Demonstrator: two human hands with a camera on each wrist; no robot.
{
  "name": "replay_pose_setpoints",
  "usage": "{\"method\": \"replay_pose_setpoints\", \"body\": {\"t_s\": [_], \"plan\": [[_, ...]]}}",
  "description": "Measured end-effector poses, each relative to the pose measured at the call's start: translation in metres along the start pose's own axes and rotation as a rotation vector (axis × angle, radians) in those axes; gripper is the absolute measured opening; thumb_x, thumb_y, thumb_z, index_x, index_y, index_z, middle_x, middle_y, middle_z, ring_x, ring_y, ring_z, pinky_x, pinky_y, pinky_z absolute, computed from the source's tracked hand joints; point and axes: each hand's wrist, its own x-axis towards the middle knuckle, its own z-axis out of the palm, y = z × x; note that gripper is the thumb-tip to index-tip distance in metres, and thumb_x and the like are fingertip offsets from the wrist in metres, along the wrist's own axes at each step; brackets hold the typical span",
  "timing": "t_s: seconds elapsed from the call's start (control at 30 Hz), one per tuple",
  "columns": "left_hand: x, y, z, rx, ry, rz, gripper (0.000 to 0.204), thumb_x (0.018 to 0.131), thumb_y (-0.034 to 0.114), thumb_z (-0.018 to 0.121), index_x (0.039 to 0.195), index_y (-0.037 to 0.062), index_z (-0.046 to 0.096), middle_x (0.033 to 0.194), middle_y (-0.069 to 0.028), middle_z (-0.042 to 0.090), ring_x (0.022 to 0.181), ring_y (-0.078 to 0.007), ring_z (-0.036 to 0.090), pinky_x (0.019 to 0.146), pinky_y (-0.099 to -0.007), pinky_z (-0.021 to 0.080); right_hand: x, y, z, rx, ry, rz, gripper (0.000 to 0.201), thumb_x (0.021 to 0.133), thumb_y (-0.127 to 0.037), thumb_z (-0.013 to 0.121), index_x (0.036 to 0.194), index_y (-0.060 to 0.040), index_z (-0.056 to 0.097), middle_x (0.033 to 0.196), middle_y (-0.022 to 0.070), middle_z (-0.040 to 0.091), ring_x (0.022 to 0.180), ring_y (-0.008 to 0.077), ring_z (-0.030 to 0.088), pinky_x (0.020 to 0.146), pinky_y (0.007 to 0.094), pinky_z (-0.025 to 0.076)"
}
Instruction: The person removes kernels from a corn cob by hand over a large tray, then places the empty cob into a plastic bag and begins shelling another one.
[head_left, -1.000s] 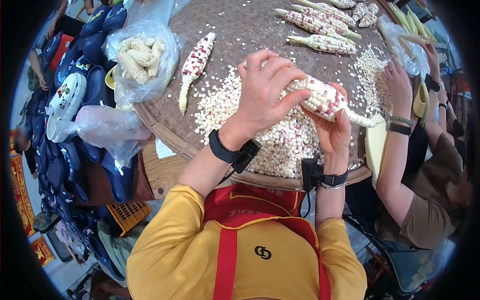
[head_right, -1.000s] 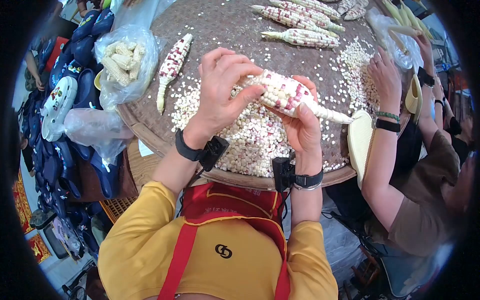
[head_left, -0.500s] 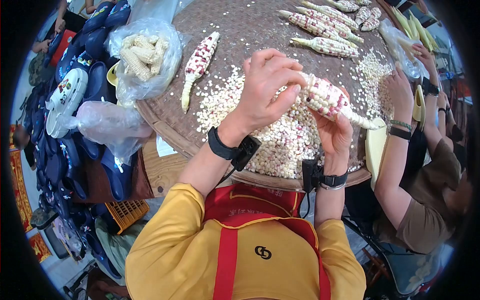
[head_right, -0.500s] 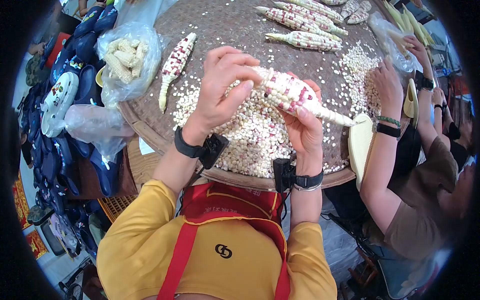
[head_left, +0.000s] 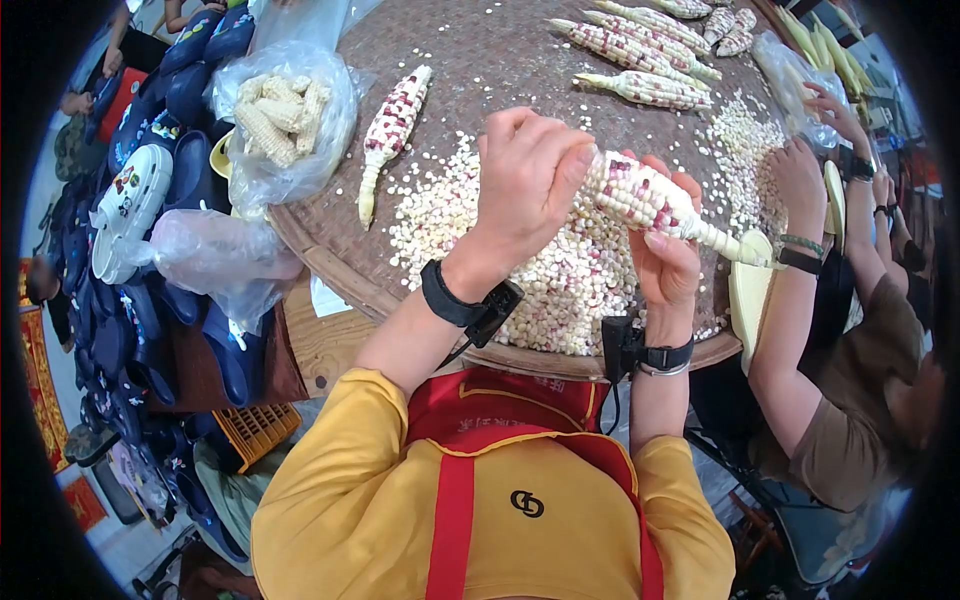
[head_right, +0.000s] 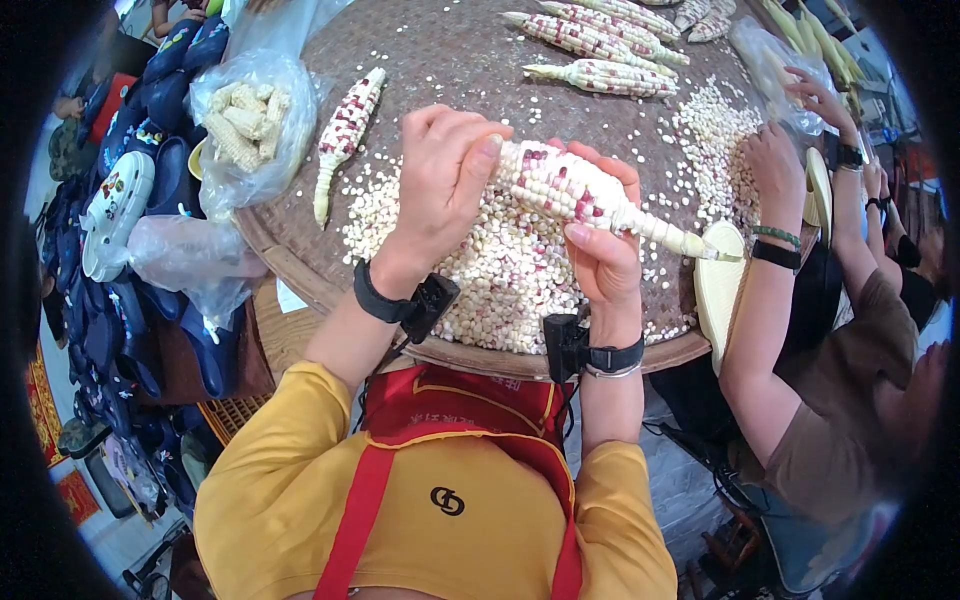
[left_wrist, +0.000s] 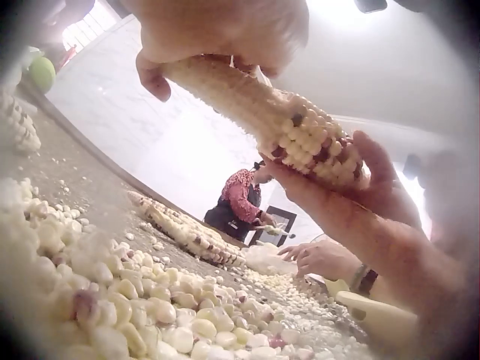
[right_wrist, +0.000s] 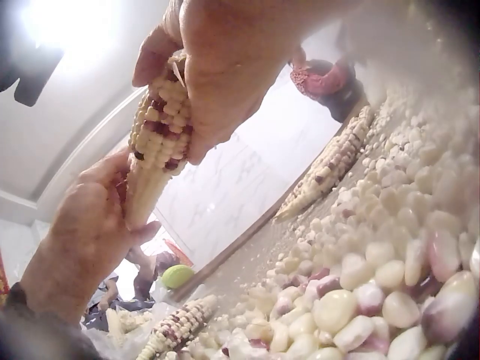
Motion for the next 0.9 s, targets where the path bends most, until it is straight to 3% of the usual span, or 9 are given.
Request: {"method": "replay_pose_setpoints", "body": {"t_s": [0.13, 0.2, 0.3, 0.4, 0.5, 0.9], "plan": [[0.000, 0.002, -0.001, 0.090, 0.074, 0.043, 0.012, 0.081, 0.013, 0.055, 0.086, 0.0062, 0.063, 0.085, -0.0058, 0.056, 0.089, -0.0249, 0.041, 0.081, -0.0352, 0.033, -0.001, 0.000, 0.005, -0.027, 0.005, 0.004, 0.060, 0.063, 0.000, 0.060, 0.118, -0.0090, 0.037, 0.123, 0.0166, 0.041, 0.119, 0.0335, 0.037, 0.098, 0.0489, 0.035], [0.001, 0.004, -0.004, 0.107, 0.100, 0.094, 0.011, 0.080, 0.014, 0.056, 0.085, 0.0070, 0.063, 0.082, -0.0053, 0.054, 0.088, -0.0245, 0.040, 0.080, -0.0351, 0.032, -0.003, -0.003, 0.005, 0.108, 0.017, 0.156, 0.059, 0.068, -0.007, 0.063, 0.120, -0.0080, 0.035, 0.121, 0.0165, 0.043, 0.115, 0.0320, 0.043, 0.093, 0.0464, 0.041], [0.003, 0.006, -0.007, 0.106, 0.088, 0.112, 0.012, 0.077, 0.017, 0.061, 0.084, 0.0080, 0.063, 0.082, -0.0045, 0.053, 0.088, -0.0238, 0.039, 0.079, -0.0354, 0.032, -0.004, 0.001, -0.007, 0.052, 0.047, 0.204, 0.060, 0.070, -0.013, 0.065, 0.121, -0.0071, 0.033, 0.119, 0.0160, 0.045, 0.110, 0.0296, 0.048, 0.089, 0.0433, 0.045], [0.003, 0.006, -0.005, 0.123, 0.086, 0.114, 0.021, 0.071, 0.030, 0.066, 0.078, 0.0106, 0.061, 0.083, -0.0015, 0.051, 0.089, -0.0231, 0.039, 0.076, -0.0368, 0.029, -0.005, 0.001, -0.006, -0.123, 0.041, 0.155, 0.067, 0.071, -0.024, 0.067, 0.124, -0.0064, 0.030, 0.117, 0.0147, 0.047, 0.105, 0.0283, 0.052, 0.090, 0.0427, 0.045], [0.003, 0.003, -0.004, 0.079, 0.089, 0.106, 0.024, 0.068, 0.033, 0.067, 0.077, 0.0112, 0.062, 0.083, -0.0013, 0.051, 0.090, -0.0226, 0.038, 0.077, -0.0374, 0.028, -0.005, 0.000, -0.003, -0.153, 0.071, 0.151, 0.066, 0.069, -0.020, 0.066, 0.124, -0.0064, 0.031, 0.116, 0.0150, 0.048, 0.105, 0.0279, 0.052, 0.089, 0.0418, 0.045], [0.003, -0.003, -0.003, 0.054, 0.032, 0.132, 0.008, 0.075, 0.017, 0.059, 0.080, 0.0117, 0.063, 0.085, -0.0001, 0.052, 0.093, -0.0232, 0.038, 0.079, -0.0374, 0.027, -0.004, 0.001, -0.005, -0.125, 0.093, 0.132, 0.065, 0.068, -0.017, 0.064, 0.123, -0.0056, 0.033, 0.113, 0.0147, 0.049, 0.104, 0.0269, 0.052, 0.091, 0.0410, 0.043]]}}
